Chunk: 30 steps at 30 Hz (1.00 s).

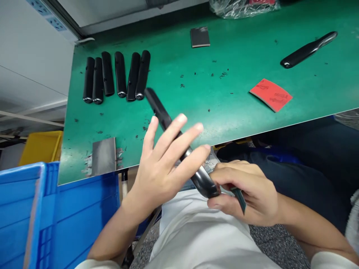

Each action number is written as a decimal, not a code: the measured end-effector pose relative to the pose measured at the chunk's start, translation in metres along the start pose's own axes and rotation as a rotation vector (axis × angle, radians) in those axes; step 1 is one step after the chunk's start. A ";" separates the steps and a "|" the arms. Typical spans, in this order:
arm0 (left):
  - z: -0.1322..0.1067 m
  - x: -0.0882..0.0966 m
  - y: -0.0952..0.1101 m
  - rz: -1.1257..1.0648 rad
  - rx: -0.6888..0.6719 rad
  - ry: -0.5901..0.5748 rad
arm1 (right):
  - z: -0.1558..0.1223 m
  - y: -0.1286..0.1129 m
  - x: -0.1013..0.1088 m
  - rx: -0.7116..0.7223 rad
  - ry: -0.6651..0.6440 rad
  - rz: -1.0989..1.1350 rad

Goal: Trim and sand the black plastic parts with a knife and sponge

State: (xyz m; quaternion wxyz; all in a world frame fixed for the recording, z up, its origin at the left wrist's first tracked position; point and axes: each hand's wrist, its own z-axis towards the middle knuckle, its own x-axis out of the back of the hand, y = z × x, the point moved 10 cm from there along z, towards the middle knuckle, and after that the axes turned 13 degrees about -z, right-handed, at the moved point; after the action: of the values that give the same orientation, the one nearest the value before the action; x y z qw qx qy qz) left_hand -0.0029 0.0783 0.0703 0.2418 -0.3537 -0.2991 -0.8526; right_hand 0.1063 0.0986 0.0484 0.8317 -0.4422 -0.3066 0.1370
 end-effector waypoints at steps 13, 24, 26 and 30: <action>-0.017 -0.006 0.011 -0.206 0.096 -0.046 | 0.003 -0.023 0.023 0.134 0.005 -0.266; -0.029 -0.009 0.034 -0.251 -0.001 0.006 | -0.002 -0.026 0.002 0.264 -0.130 -0.582; -0.027 -0.003 0.039 -0.209 -0.029 0.040 | -0.002 -0.029 0.000 0.297 -0.125 -0.592; -0.024 0.005 0.043 -0.146 -0.069 0.071 | -0.003 -0.034 -0.005 0.335 -0.113 -0.607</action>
State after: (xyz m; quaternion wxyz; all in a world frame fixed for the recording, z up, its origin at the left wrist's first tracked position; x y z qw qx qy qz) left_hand 0.0100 0.0308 0.0750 0.1774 -0.3084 -0.2859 -0.8898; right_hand 0.1032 0.0751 0.0730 0.8772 -0.1800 -0.4429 -0.0441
